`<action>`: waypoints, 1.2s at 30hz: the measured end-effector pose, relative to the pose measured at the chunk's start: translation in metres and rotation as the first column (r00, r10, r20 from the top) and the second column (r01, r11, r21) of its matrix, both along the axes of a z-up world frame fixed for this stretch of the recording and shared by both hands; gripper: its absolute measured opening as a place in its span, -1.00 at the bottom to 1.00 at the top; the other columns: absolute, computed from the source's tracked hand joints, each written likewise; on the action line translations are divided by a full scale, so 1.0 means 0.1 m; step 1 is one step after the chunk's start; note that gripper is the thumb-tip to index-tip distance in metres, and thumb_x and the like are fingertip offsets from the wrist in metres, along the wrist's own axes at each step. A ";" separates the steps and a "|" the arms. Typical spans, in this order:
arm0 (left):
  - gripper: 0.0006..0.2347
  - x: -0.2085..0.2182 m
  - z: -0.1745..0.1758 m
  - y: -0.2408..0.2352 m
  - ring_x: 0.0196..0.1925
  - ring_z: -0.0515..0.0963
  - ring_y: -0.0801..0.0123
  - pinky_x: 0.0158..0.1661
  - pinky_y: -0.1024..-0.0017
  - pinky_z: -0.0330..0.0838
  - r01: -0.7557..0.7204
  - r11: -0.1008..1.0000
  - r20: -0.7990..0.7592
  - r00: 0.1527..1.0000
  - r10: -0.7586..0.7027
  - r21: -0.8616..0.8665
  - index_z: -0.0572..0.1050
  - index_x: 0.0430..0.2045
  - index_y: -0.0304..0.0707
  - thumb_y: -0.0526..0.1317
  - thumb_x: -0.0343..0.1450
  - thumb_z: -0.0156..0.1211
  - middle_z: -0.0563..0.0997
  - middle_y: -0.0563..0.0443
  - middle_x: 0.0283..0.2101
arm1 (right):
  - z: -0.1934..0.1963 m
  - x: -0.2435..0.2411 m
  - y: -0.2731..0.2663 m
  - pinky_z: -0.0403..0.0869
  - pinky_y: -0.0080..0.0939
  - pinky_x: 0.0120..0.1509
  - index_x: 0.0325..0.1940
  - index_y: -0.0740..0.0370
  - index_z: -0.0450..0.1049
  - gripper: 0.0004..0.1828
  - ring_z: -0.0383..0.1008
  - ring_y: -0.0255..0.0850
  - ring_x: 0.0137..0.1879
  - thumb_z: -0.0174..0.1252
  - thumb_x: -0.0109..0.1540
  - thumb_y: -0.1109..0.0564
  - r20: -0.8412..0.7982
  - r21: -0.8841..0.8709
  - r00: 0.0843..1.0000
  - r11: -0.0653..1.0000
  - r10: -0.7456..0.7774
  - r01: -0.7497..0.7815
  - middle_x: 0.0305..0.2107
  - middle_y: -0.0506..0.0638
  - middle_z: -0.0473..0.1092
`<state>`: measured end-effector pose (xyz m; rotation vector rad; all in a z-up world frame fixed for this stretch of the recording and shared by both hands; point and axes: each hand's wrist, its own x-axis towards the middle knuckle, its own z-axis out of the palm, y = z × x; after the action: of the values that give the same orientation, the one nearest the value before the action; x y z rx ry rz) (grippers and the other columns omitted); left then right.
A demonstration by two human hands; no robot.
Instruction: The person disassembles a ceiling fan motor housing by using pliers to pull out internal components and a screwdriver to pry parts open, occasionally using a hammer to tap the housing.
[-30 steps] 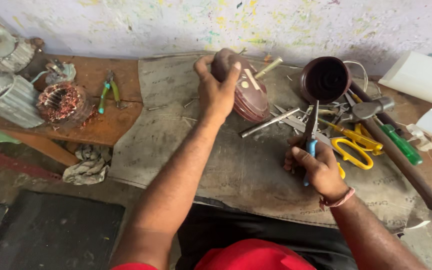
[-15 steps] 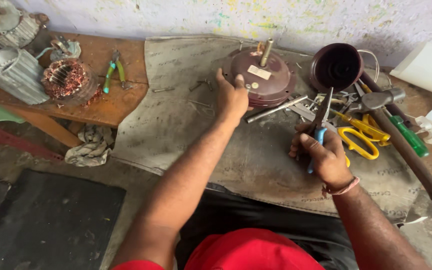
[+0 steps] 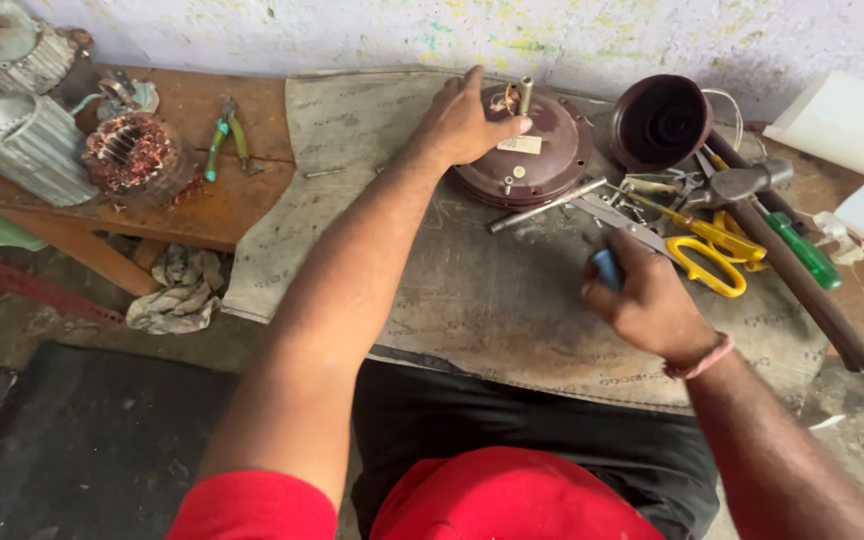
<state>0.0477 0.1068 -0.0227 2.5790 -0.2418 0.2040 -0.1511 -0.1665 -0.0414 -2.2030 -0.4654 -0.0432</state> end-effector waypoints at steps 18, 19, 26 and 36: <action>-0.32 0.05 0.07 -0.20 0.13 0.52 -0.19 0.04 -0.07 0.42 -0.147 0.972 0.044 0.989 0.141 0.182 0.54 0.00 -0.34 0.30 0.22 0.29 0.54 -0.36 0.08 | -0.05 0.31 -0.29 0.49 0.06 0.17 0.02 0.15 0.53 -0.68 0.55 0.13 0.01 0.27 0.25 -0.01 0.599 -0.291 0.799 0.943 0.049 0.160 -0.13 0.15 0.55; -0.36 0.11 0.06 -0.21 0.15 0.55 -0.13 0.11 0.01 0.44 -0.126 0.974 -0.050 0.989 0.138 0.189 0.57 -0.01 -0.30 0.28 0.26 0.25 0.57 -0.32 0.09 | -0.01 0.38 -0.44 0.49 0.05 0.16 0.01 0.16 0.53 -0.77 0.56 0.09 0.02 0.18 0.31 0.05 0.526 -0.471 0.850 0.828 -0.015 0.306 -0.12 0.14 0.55; -0.29 0.23 0.12 -0.25 0.08 0.55 -0.09 0.04 0.05 0.44 -0.131 0.973 -0.066 0.987 0.146 0.192 0.54 -0.06 -0.38 0.39 0.27 0.22 0.53 -0.31 0.04 | 0.09 0.44 -0.84 0.36 0.30 0.24 -0.03 0.17 0.54 -0.68 0.59 0.06 -0.07 0.21 0.12 0.16 0.412 -0.732 0.907 0.562 -0.086 0.385 -0.16 0.14 0.56; -0.33 0.24 0.25 -0.20 0.08 0.62 0.02 0.08 0.11 0.48 -0.162 0.972 -0.197 0.961 0.194 0.168 0.61 -0.11 -0.31 0.38 0.25 0.20 0.65 -0.22 -0.02 | 0.53 -0.09 -0.83 0.49 -0.07 -0.21 0.03 0.31 0.52 -0.77 0.55 0.00 -0.23 0.17 0.29 0.23 0.526 -0.336 0.850 0.909 -0.036 0.246 -0.26 0.16 0.52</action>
<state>0.0712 0.0873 0.0020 2.7472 0.0577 -0.0283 -0.1599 -0.2499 0.0116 -2.6195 -0.6402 -0.6905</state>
